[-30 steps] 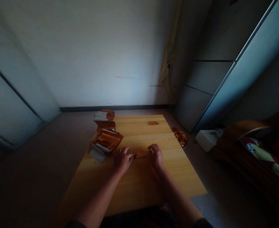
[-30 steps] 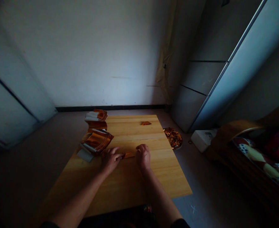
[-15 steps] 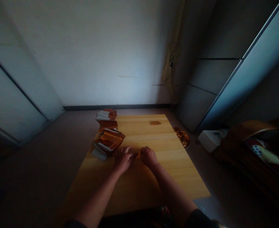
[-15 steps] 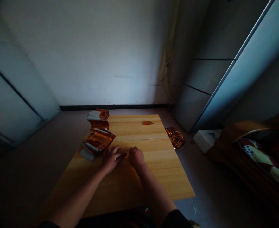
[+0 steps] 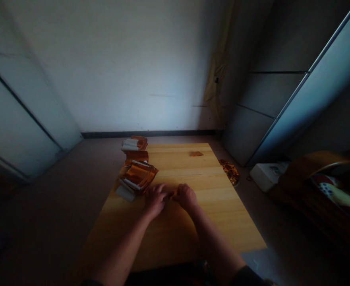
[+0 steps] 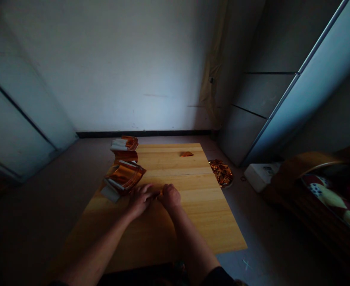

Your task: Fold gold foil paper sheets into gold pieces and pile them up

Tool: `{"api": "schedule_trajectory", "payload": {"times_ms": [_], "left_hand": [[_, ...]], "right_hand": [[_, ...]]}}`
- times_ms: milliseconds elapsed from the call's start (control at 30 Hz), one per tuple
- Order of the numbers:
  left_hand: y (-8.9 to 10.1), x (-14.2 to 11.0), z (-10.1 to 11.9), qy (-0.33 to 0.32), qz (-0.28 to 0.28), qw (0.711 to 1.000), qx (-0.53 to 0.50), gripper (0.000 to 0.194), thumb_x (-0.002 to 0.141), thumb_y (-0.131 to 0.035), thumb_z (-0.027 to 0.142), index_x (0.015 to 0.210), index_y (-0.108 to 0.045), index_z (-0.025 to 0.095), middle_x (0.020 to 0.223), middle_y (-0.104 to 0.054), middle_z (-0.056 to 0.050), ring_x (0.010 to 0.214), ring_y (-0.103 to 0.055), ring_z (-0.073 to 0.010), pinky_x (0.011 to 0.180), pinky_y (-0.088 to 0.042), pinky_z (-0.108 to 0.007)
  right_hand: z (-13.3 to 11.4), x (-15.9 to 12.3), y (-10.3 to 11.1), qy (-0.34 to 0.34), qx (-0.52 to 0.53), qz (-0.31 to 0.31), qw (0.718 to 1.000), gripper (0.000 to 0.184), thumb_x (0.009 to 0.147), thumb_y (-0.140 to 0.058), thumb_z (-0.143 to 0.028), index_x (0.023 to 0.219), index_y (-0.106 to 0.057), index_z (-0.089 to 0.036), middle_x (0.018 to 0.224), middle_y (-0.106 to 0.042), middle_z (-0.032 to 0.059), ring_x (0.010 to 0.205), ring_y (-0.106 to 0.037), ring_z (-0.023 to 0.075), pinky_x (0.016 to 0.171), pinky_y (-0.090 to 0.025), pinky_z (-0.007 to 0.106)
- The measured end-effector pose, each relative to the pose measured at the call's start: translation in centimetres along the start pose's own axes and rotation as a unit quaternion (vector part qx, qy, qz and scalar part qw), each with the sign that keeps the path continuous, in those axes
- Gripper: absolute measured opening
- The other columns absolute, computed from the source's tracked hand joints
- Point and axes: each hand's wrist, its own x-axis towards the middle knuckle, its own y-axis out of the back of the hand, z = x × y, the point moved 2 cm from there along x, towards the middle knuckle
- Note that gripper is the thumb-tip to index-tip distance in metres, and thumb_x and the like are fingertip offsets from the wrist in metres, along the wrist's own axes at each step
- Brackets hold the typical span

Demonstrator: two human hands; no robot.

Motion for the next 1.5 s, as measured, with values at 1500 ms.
{"api": "schedule_trajectory", "payload": {"times_ms": [1500], "left_hand": [[-1.1,-0.3,-0.1,-0.171,0.113,0.975,-0.08,0.025,0.079,-0.056,0.014,0.096,-0.071,0.024,0.108,-0.068,-0.006,0.102,-0.055,-0.0209,0.089,-0.046,-0.039]], "right_hand": [[3.2,-0.5,-0.1,0.062,0.095,0.026,0.993,0.024,0.068,-0.054,-0.004,0.083,-0.068,-0.017,0.088,-0.064,0.0051,0.078,-0.059,0.0133,0.068,-0.041,0.019]]}}
